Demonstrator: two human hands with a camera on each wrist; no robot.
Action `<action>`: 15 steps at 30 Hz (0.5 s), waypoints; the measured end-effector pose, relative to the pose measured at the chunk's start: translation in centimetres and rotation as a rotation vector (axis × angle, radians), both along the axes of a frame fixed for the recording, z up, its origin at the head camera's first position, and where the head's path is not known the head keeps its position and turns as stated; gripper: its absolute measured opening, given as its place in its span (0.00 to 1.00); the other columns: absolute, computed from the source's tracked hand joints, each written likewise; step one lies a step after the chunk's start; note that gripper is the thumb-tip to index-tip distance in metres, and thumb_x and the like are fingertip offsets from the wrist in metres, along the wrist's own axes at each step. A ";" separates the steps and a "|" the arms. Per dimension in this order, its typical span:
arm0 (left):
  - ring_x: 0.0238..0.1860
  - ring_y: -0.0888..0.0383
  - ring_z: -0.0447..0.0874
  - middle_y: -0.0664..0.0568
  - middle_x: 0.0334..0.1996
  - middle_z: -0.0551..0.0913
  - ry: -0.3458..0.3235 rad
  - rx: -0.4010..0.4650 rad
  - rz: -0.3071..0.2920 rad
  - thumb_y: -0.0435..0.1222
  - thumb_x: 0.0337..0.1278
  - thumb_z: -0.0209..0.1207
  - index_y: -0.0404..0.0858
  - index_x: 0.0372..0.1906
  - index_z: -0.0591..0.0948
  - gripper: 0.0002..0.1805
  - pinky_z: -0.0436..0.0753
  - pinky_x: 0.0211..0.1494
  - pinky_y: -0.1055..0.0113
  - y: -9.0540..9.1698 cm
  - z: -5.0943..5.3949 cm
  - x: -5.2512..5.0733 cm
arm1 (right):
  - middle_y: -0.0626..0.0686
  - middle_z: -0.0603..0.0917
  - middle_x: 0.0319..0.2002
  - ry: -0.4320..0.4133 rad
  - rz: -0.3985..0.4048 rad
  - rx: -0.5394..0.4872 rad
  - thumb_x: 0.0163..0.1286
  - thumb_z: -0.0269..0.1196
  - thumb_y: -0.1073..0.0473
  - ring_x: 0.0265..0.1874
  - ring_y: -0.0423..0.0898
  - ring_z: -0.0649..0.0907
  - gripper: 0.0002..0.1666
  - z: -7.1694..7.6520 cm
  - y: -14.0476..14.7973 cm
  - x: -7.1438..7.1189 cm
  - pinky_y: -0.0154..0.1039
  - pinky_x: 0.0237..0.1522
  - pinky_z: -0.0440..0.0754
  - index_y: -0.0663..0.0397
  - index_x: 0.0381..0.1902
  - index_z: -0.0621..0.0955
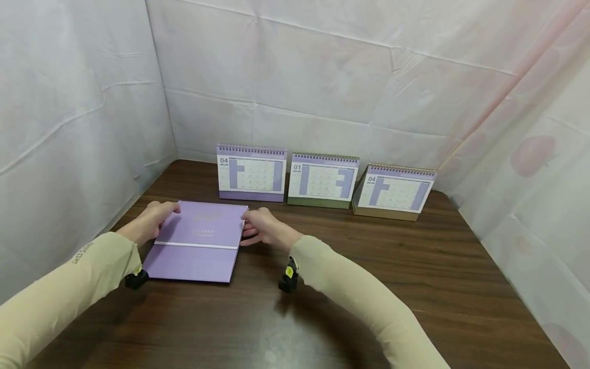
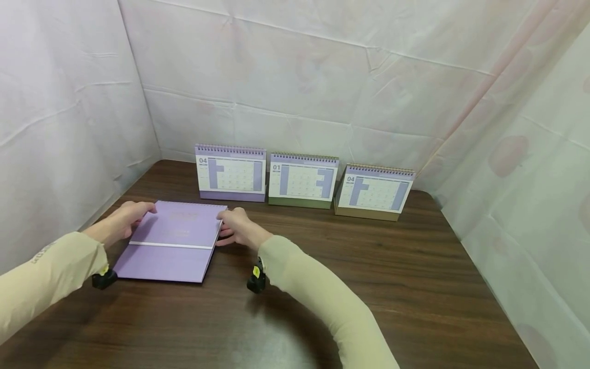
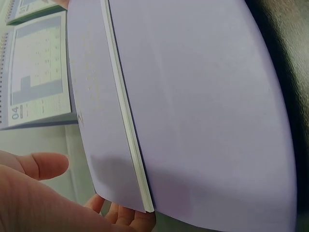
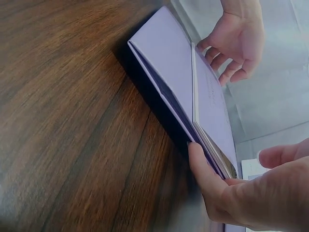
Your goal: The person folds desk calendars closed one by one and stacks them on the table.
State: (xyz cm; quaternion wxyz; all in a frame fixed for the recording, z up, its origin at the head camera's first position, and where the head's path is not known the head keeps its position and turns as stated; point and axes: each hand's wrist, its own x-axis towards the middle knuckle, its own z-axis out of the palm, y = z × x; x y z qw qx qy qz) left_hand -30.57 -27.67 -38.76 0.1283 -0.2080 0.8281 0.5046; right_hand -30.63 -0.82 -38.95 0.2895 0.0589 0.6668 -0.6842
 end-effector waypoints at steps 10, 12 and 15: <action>0.64 0.40 0.53 0.29 0.66 0.52 0.003 -0.023 0.003 0.39 0.57 0.49 0.17 0.70 0.47 0.43 0.57 0.73 0.47 -0.3 -0.1 0.0 | 0.68 0.71 0.52 -0.014 0.011 0.040 0.67 0.56 0.64 0.38 0.56 0.77 0.10 -0.1 -0.7 0.0 0.58 0.50 0.82 0.63 0.44 0.71; 0.67 0.39 0.51 0.28 0.70 0.49 0.006 -0.019 0.001 0.39 0.57 0.48 0.17 0.70 0.46 0.43 0.55 0.75 0.47 -0.5 -0.1 0.0 | 0.66 0.72 0.48 -0.013 0.018 0.050 0.67 0.56 0.63 0.38 0.56 0.78 0.13 -0.1 -0.8 0.0 0.58 0.49 0.82 0.66 0.47 0.71; 0.71 0.38 0.48 0.28 0.73 0.46 0.004 -0.016 -0.011 0.39 0.57 0.48 0.17 0.70 0.46 0.43 0.53 0.76 0.46 -0.5 -0.2 0.0 | 0.66 0.74 0.49 -0.002 0.035 0.072 0.67 0.56 0.63 0.40 0.57 0.80 0.18 -0.2 -0.8 -0.2 0.57 0.50 0.82 0.69 0.52 0.72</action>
